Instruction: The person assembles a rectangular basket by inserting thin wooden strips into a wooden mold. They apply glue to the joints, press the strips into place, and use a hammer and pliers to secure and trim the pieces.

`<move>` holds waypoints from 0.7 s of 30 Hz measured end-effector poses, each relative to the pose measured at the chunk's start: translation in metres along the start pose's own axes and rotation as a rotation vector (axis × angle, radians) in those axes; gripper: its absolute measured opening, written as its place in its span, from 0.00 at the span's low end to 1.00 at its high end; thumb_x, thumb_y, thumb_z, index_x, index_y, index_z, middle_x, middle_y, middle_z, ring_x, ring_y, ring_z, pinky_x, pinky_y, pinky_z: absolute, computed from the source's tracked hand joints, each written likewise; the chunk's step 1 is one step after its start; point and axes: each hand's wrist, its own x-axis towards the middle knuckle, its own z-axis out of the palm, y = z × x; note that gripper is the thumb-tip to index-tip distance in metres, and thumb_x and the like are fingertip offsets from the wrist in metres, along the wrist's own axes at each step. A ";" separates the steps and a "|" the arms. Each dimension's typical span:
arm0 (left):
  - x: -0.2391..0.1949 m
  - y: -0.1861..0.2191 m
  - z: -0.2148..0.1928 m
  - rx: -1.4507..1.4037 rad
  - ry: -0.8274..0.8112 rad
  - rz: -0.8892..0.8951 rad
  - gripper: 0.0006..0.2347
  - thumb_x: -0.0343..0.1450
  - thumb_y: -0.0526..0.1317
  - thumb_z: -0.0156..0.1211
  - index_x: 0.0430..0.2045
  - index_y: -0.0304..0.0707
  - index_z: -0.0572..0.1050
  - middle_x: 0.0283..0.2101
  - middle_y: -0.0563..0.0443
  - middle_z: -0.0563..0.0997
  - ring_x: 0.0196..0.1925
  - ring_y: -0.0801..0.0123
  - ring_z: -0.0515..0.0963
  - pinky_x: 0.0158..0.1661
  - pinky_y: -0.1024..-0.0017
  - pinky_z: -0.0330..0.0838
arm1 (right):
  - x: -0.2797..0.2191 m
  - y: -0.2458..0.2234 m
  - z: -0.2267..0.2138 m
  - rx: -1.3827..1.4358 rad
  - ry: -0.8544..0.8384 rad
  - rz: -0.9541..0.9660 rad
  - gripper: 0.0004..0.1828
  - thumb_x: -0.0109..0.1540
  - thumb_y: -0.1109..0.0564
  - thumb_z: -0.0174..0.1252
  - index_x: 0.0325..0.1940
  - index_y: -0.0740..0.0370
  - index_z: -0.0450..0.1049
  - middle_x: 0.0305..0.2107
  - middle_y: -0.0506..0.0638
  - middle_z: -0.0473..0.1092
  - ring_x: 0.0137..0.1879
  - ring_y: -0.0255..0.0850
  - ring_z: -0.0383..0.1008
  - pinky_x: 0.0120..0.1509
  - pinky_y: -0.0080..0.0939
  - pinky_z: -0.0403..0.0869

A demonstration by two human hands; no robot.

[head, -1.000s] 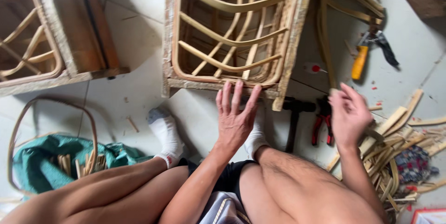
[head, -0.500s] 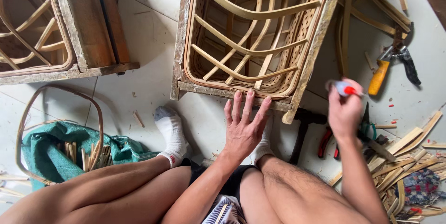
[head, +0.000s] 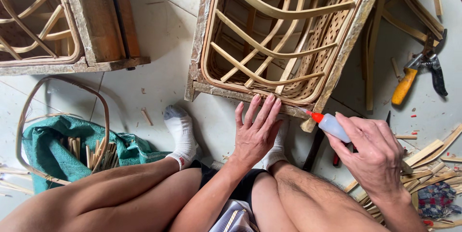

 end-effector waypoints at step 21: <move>0.015 -0.008 -0.011 -0.127 0.114 0.038 0.21 0.73 0.39 0.70 0.62 0.44 0.74 0.66 0.54 0.73 0.71 0.58 0.67 0.71 0.57 0.55 | 0.007 -0.004 -0.008 -0.135 -0.027 -0.100 0.26 0.53 0.56 0.75 0.54 0.60 0.81 0.40 0.46 0.75 0.45 0.43 0.73 0.50 0.45 0.71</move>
